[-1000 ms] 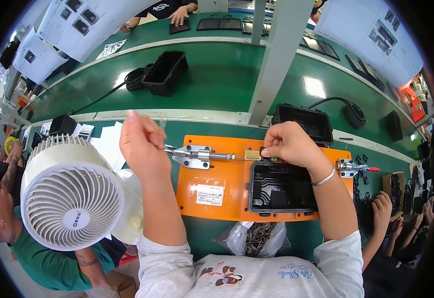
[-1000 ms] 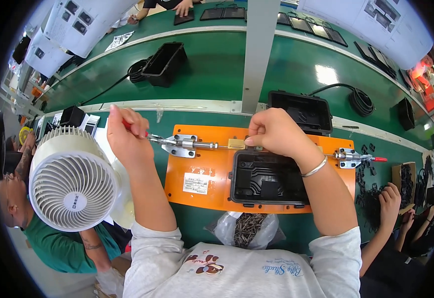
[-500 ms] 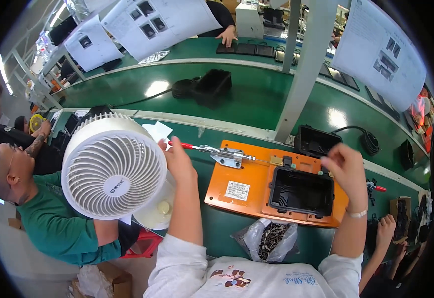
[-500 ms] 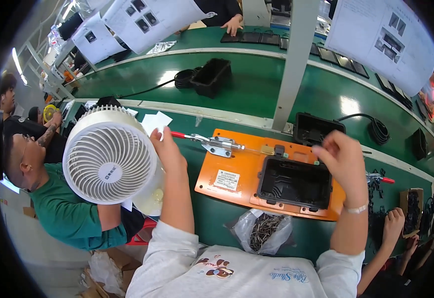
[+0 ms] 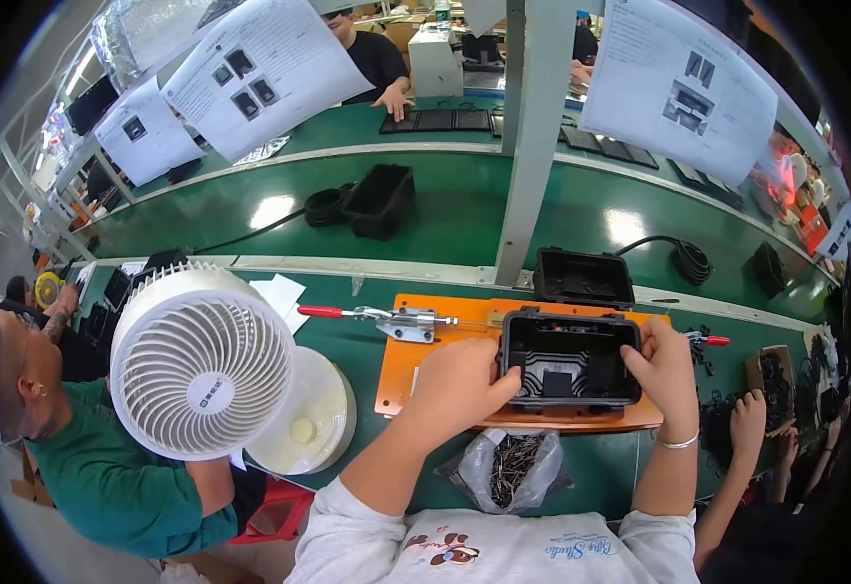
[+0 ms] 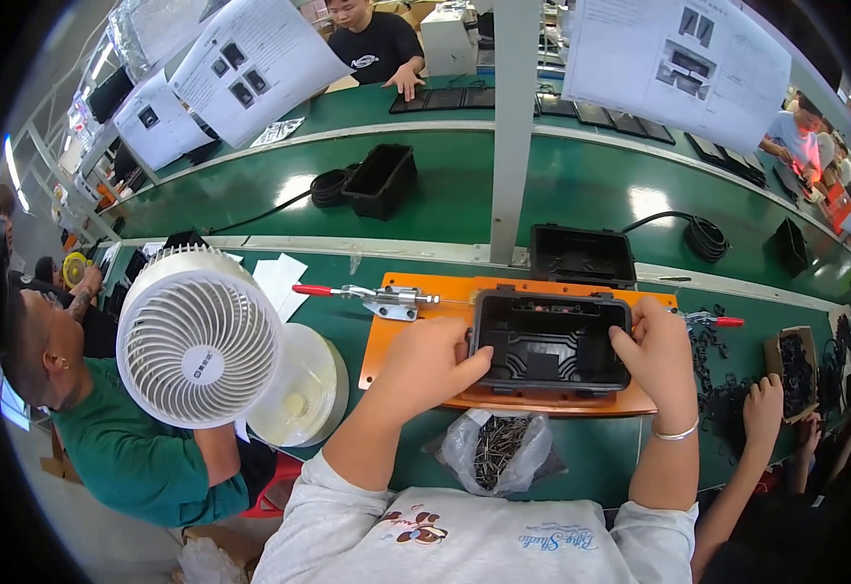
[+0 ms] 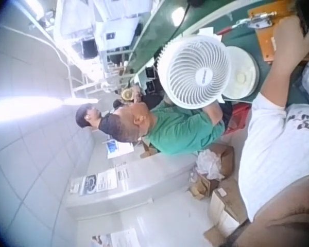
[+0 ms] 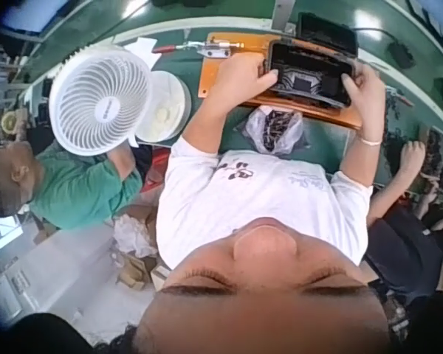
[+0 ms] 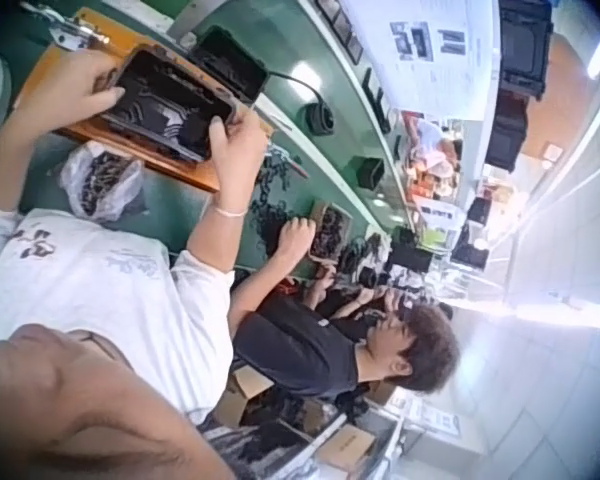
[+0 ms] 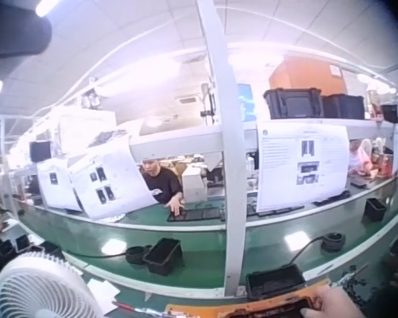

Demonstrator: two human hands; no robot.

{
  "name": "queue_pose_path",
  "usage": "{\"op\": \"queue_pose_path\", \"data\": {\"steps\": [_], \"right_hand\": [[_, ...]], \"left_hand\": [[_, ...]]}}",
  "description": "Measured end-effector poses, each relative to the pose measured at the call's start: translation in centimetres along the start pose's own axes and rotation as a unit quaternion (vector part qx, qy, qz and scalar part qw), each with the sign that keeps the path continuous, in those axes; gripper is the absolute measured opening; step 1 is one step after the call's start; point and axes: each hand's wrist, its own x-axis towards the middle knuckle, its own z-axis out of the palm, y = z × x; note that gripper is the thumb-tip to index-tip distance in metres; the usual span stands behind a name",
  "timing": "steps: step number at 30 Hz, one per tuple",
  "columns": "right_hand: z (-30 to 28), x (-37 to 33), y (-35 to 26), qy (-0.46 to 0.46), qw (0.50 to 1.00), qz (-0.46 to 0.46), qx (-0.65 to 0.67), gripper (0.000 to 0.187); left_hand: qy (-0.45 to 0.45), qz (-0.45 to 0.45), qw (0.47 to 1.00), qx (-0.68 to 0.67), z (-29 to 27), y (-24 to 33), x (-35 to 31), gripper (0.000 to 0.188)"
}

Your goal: Assembling small plastic components into a housing using a manual clamping fixture on a production line.

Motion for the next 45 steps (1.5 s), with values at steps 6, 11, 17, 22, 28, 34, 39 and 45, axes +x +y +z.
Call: {"op": "queue_pose_path", "data": {"steps": [6, 11, 17, 22, 28, 34, 39, 45], "right_hand": [[-4.3, 4.2, 3.4, 0.096, 0.956, 0.005, 0.276, 0.027], [-5.1, 12.0, 12.6, 0.17, 0.922, 0.19, 0.293, 0.022], [-2.9, 14.8, 18.4, 0.009, 0.832, 0.357, 0.425, 0.048], [-1.5, 14.5, 11.1, -0.2, 0.945, 0.258, 0.01, 0.058], [2.0, 14.7, 7.3, -0.173, 0.972, 0.145, -0.069, 0.028], [-2.2, 13.5, 3.1, -0.063, 0.987, 0.134, 0.054, 0.015], [-6.8, 8.5, -0.6, -0.04, 0.982, 0.115, 0.141, 0.013], [-4.6, 1.0, -3.5, 0.015, 0.981, -0.086, 0.176, 0.017]], "left_hand": [[0.097, 0.073, 0.959, -0.257, -1.4, 1.8, -2.3, 0.033], [0.132, 0.093, 0.961, -0.226, 0.6, -1.9, -6.3, 0.029], [0.228, 0.015, 0.959, -0.168, 2.3, -6.9, -12.7, 0.023], [0.264, -0.05, 0.948, -0.169, 3.0, -7.5, -14.8, 0.02], [0.264, 0.042, 0.948, -0.174, 2.4, -5.8, -12.5, 0.018], [0.262, 0.083, 0.938, -0.213, 1.0, -4.8, -11.3, 0.017], [0.239, 0.08, 0.936, -0.245, 0.4, -3.9, -9.7, 0.015], [0.169, 0.053, 0.867, -0.465, 1.5, -1.3, -5.1, 0.05]]}}
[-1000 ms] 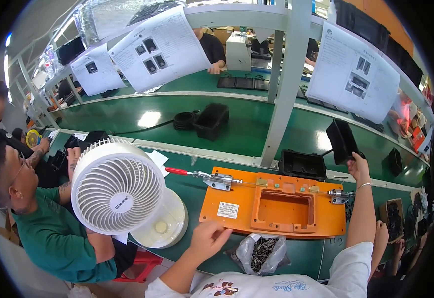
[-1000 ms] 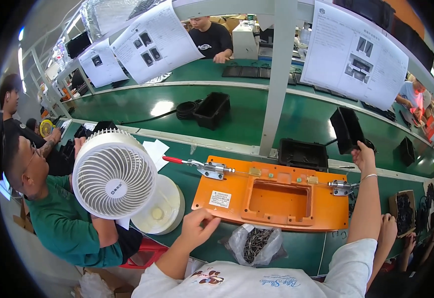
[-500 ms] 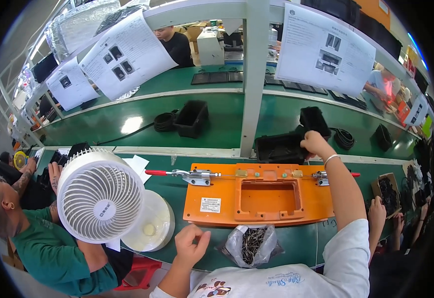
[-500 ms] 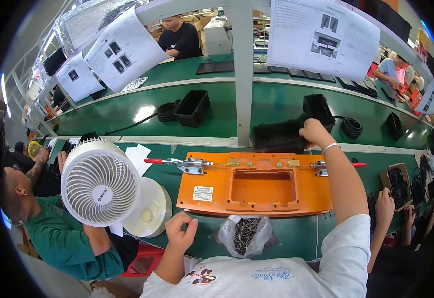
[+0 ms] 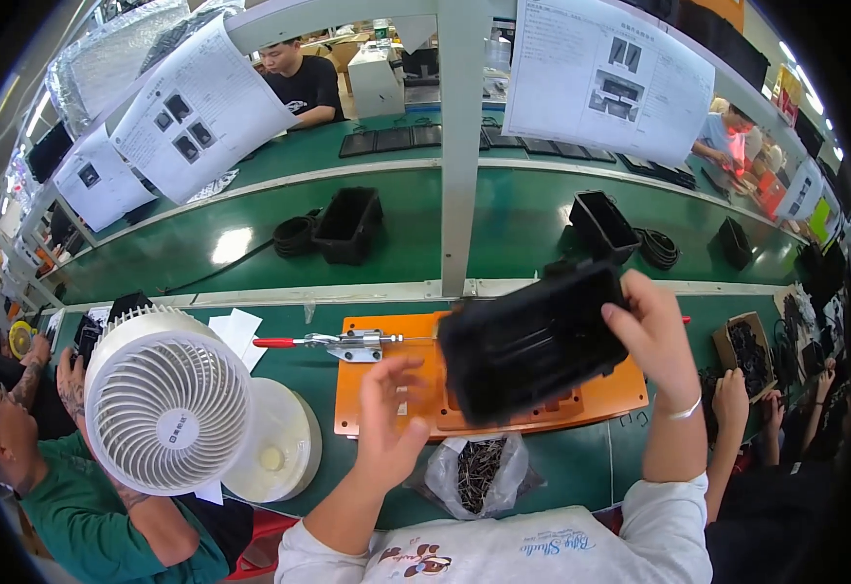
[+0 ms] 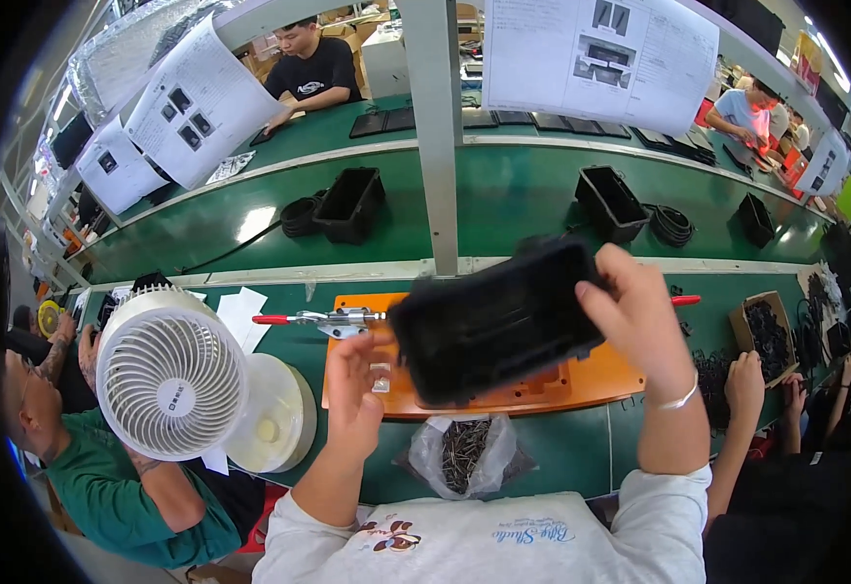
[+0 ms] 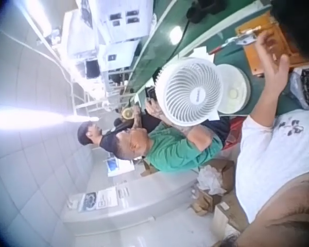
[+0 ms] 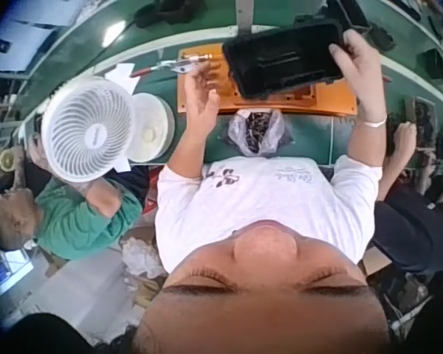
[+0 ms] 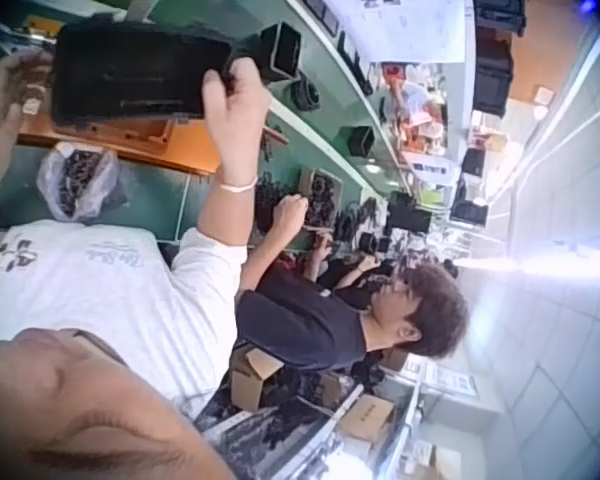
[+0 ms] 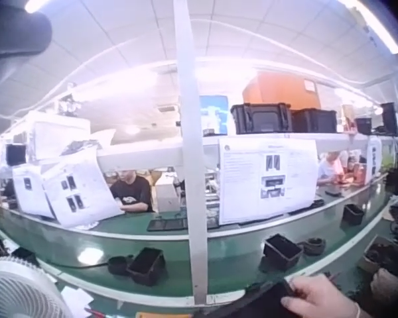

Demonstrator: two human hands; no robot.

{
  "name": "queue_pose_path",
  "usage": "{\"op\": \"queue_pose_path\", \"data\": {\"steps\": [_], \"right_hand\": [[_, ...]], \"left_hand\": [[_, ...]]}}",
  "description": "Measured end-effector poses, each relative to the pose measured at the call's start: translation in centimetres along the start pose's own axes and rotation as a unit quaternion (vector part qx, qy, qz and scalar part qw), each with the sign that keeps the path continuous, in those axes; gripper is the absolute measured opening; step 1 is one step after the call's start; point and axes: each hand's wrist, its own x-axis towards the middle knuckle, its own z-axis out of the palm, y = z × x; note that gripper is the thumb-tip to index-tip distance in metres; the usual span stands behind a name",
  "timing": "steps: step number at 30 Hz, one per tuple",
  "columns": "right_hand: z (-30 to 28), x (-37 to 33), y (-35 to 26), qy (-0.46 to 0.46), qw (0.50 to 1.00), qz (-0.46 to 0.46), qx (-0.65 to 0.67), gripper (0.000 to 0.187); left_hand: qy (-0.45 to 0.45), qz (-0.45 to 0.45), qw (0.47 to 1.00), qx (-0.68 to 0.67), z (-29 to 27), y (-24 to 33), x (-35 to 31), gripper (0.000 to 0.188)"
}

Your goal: Assembling small plastic components into a housing using a manual clamping fixture on a production line.

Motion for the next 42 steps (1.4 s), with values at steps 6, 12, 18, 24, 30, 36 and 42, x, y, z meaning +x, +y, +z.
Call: {"op": "queue_pose_path", "data": {"steps": [6, 12, 18, 24, 30, 36, 42], "right_hand": [[1.3, -1.8, -2.8, -0.007, 0.991, -0.11, -0.068, 0.014], [2.5, 0.4, -2.0, 0.012, 0.994, -0.104, 0.037, 0.033], [5.1, -2.7, 1.0, -0.1, 0.945, 0.034, 0.308, 0.073], [4.6, -0.1, 1.1, -0.099, 0.992, -0.071, -0.005, 0.042], [5.1, 2.5, 2.0, -0.196, 0.944, -0.198, -0.177, 0.047], [4.8, 3.3, 3.4, -0.241, 0.935, -0.171, -0.198, 0.05], [6.2, 0.9, 5.7, -0.14, 0.914, -0.221, -0.31, 0.058]], "left_hand": [[-0.185, -0.163, 0.95, -0.19, 2.0, 2.6, 3.7, 0.117], [-0.239, -0.164, 0.915, -0.282, 2.8, 0.7, 3.5, 0.14], [-0.094, -0.054, 0.96, -0.257, 5.6, -3.1, 0.8, 0.144], [-0.028, 0.077, 0.989, -0.121, 5.5, -3.8, 0.7, 0.141], [-0.042, 0.177, 0.979, 0.095, 3.0, -4.6, 1.6, 0.116], [-0.087, 0.152, 0.961, 0.216, 2.7, -2.9, 2.3, 0.092], [-0.064, 0.162, 0.935, 0.31, 2.7, -2.5, 2.7, 0.06]]}}
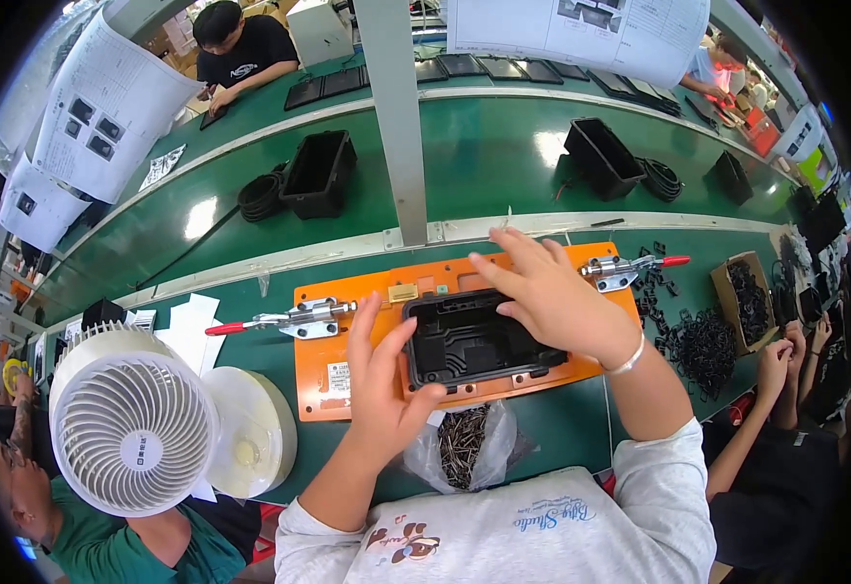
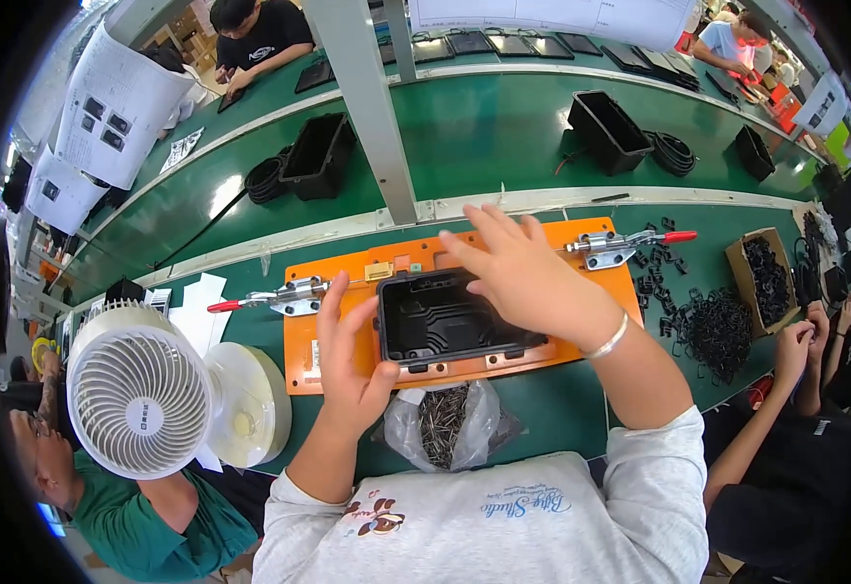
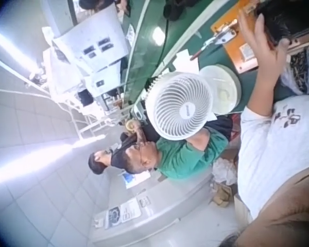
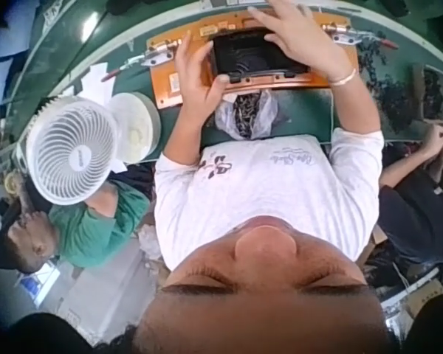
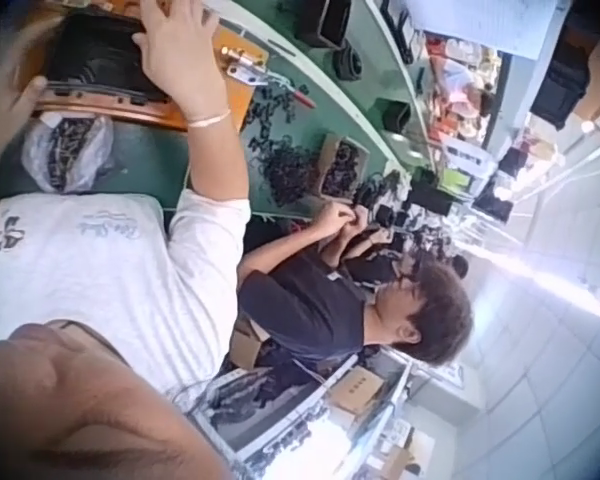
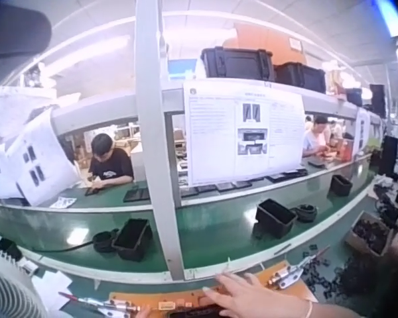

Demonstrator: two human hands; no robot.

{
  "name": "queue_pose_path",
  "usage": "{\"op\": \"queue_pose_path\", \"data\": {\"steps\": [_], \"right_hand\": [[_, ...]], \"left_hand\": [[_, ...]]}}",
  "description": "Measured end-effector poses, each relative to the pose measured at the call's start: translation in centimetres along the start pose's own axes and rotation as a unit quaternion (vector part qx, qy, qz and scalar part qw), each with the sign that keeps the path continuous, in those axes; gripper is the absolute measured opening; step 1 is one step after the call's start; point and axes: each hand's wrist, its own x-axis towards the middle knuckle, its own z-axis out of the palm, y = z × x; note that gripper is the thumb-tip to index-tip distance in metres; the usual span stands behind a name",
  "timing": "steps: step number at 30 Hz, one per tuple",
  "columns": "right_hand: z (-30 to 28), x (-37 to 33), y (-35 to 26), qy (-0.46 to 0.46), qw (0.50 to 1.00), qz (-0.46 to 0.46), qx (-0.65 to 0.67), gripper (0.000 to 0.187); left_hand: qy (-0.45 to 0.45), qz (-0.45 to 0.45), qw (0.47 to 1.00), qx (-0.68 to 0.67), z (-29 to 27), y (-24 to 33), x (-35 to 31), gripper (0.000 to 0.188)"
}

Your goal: Assembling small plastic components into a housing using a manual clamping fixture on a production line.

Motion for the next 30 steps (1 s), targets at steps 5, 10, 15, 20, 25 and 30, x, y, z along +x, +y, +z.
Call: {"op": "queue_pose_path", "data": {"steps": [5, 10, 15, 20, 25, 30], "right_hand": [[-3.6, -3.9, -3.3, -0.015, 0.977, -0.094, 0.188, 0.025], [1.9, -6.9, -9.8, -0.201, 0.953, -0.157, 0.161, 0.016], [4.8, -7.0, -9.7, -0.251, 0.94, -0.161, 0.164, 0.013], [5.1, -7.5, -9.5, -0.217, 0.947, -0.131, 0.199, 0.009], [-0.4, -5.2, -6.3, -0.036, 0.969, -0.133, 0.204, 0.006], [-1.5, -2.8, 2.6, 0.151, 0.981, 0.095, 0.072, 0.008]], "left_hand": [[-0.143, 0.075, 0.986, -0.039, -3.3, 0.6, -3.8, 0.03], [-0.396, 0.055, 0.912, 0.095, -1.5, 2.6, -6.2, 0.016], [-0.428, 0.039, 0.889, 0.159, -0.6, 2.7, -6.8, 0.009], [-0.412, 0.037, 0.9, 0.135, -0.6, 2.5, -7.1, 0.006], [-0.379, -0.033, 0.923, 0.053, -1.7, 2.4, -6.2, 0.007], [-0.281, -0.055, 0.95, -0.126, -3.4, 2.5, -3.2, 0.008]]}}
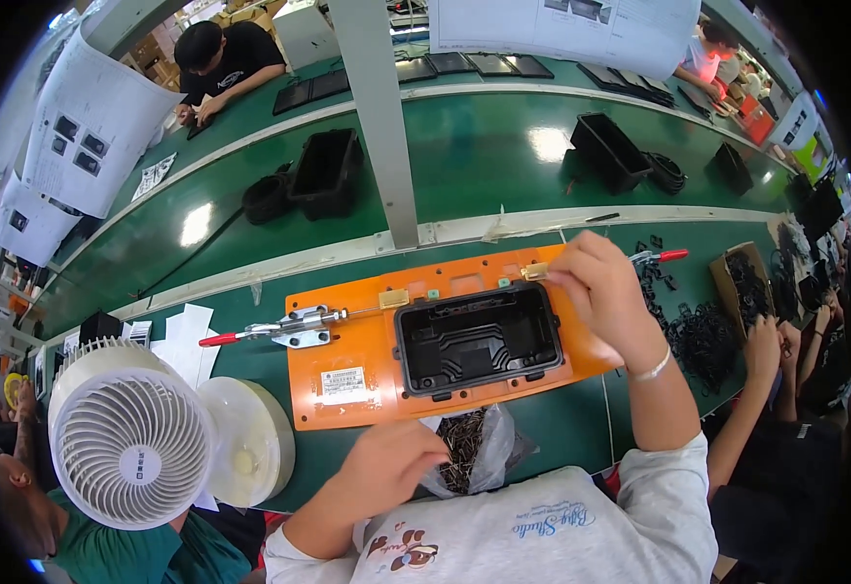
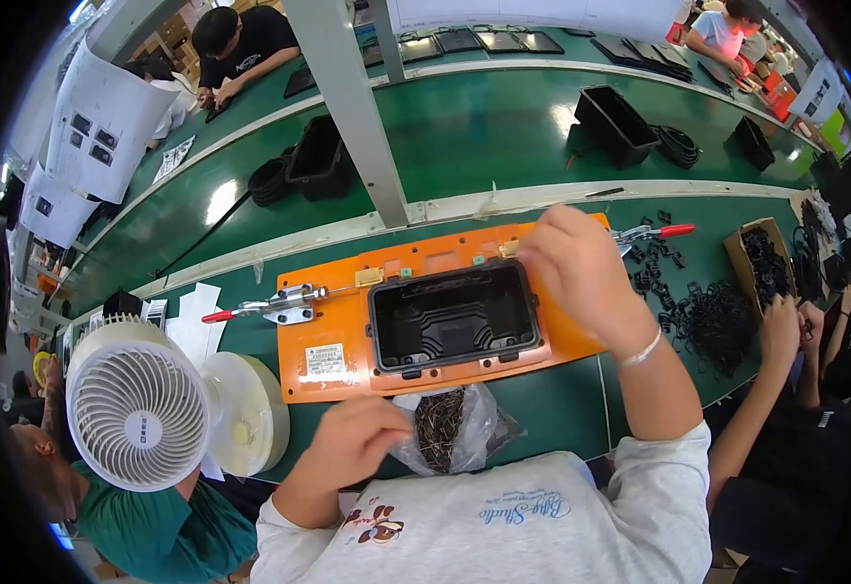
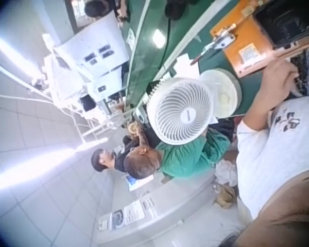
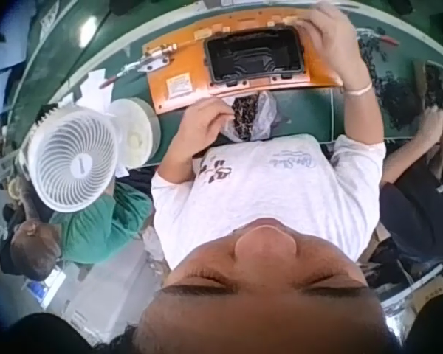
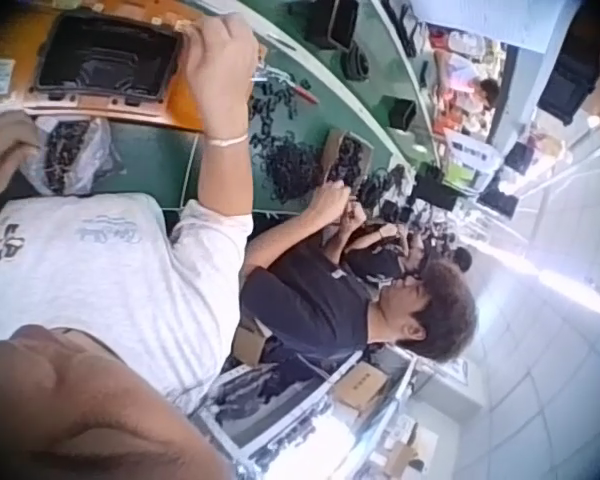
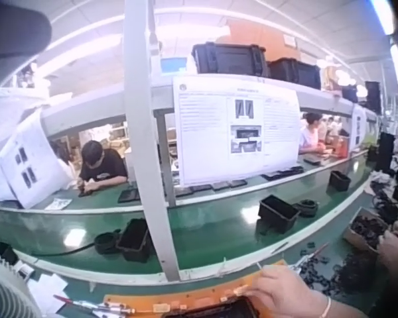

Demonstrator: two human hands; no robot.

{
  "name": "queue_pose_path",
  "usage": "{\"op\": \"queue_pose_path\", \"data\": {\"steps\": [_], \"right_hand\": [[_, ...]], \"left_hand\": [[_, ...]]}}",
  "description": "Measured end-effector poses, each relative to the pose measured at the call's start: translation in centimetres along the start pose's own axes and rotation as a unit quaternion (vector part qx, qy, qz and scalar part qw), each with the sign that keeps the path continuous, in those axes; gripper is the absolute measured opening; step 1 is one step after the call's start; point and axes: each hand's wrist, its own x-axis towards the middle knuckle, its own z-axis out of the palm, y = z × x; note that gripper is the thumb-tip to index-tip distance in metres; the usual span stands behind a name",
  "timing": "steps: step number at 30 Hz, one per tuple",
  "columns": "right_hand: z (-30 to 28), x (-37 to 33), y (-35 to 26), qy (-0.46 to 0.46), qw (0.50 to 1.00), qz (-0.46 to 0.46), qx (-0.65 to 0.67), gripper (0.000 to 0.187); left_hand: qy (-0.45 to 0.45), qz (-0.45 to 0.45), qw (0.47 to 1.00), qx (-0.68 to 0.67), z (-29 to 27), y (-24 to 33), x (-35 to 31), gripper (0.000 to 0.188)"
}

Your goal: Assembling small plastic components into a housing using a manual clamping fixture on a production line.

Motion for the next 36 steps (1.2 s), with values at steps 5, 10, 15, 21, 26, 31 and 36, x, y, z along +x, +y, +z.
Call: {"op": "queue_pose_path", "data": {"steps": [5, 10, 15, 21, 26, 31, 36], "right_hand": [[1.2, -0.5, 2.6, -0.057, 0.994, -0.053, -0.073, 0.008], [0.7, -0.6, 1.2, -0.011, 0.993, -0.053, -0.103, 0.024], [-3.3, -3.8, 2.3, 0.037, 0.993, 0.07, -0.089, 0.03], [-6.5, -10.6, 7.2, 0.142, 0.949, 0.277, -0.05, 0.023], [-6.2, -14.8, 11.5, 0.094, 0.913, 0.375, -0.127, 0.03], [-5.0, -13.2, 13.8, -0.02, 0.874, 0.439, -0.206, 0.039], [-3.8, -10.4, 15.3, -0.074, 0.842, 0.489, -0.217, 0.053]], "left_hand": [[0.209, -0.024, 0.978, 0.009, -2.9, -1.1, 3.2, 0.008], [0.292, 0.0, 0.953, 0.077, -4.4, -4.2, 7.5, 0.009], [0.309, -0.014, 0.941, 0.141, -3.5, -7.7, 8.4, 0.01], [0.279, -0.024, 0.944, 0.175, -2.8, -7.8, 8.5, 0.01], [0.248, 0.023, 0.913, 0.324, -2.5, -6.5, 8.7, 0.013], [0.231, 0.014, 0.893, 0.385, -2.4, -6.1, 8.1, 0.016], [0.233, 0.028, 0.89, 0.392, -2.3, -6.8, 7.9, 0.016]]}}
